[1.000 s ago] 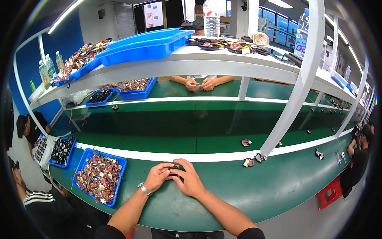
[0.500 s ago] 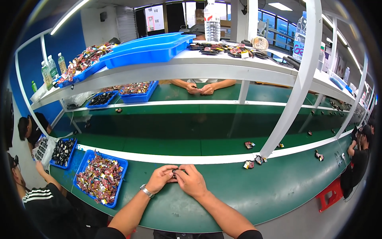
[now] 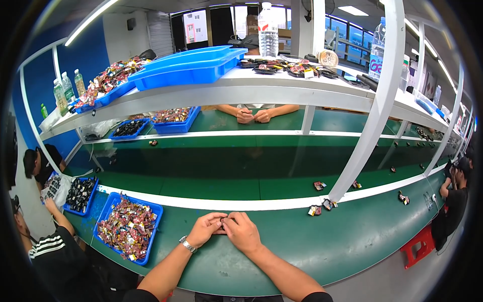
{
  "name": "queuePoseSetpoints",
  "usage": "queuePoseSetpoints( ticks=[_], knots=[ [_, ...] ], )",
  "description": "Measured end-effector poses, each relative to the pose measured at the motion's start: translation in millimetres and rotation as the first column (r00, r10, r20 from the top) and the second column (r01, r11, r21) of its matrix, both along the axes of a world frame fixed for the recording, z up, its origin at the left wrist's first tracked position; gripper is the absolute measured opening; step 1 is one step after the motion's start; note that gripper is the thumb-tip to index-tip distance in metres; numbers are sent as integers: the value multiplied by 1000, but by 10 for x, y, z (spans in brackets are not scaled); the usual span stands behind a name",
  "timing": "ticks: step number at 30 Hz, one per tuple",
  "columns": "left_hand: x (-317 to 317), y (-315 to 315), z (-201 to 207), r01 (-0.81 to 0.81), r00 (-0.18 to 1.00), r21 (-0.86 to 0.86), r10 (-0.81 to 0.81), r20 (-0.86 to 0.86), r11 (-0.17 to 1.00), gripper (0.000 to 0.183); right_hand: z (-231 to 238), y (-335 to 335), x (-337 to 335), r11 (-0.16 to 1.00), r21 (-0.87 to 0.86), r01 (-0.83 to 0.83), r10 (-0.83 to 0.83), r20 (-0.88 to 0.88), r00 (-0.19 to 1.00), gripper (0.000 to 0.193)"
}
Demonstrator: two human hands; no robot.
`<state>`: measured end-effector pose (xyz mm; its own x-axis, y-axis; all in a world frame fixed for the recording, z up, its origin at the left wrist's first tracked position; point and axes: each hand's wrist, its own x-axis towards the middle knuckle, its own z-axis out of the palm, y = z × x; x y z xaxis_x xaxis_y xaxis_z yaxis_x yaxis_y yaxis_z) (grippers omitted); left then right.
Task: Assembling small components at a factory assembly line table.
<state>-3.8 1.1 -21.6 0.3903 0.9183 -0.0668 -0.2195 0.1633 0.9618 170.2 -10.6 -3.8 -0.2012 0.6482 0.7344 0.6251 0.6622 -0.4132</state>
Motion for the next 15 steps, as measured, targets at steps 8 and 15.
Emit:
queuePoseSetpoints(
  ticks=[8, 15],
  knots=[
    [22, 49, -61, -74, 997, 40, 75, -5, 996, 31, 11, -45, -52, 997, 54, 59, -64, 95, 993, 22],
    [24, 71, -41, -203, 970, 13, 200, 136, 979, 43, -83, 354, -31, 989, -137, -62, 49, -97, 994, 28]
  ],
)
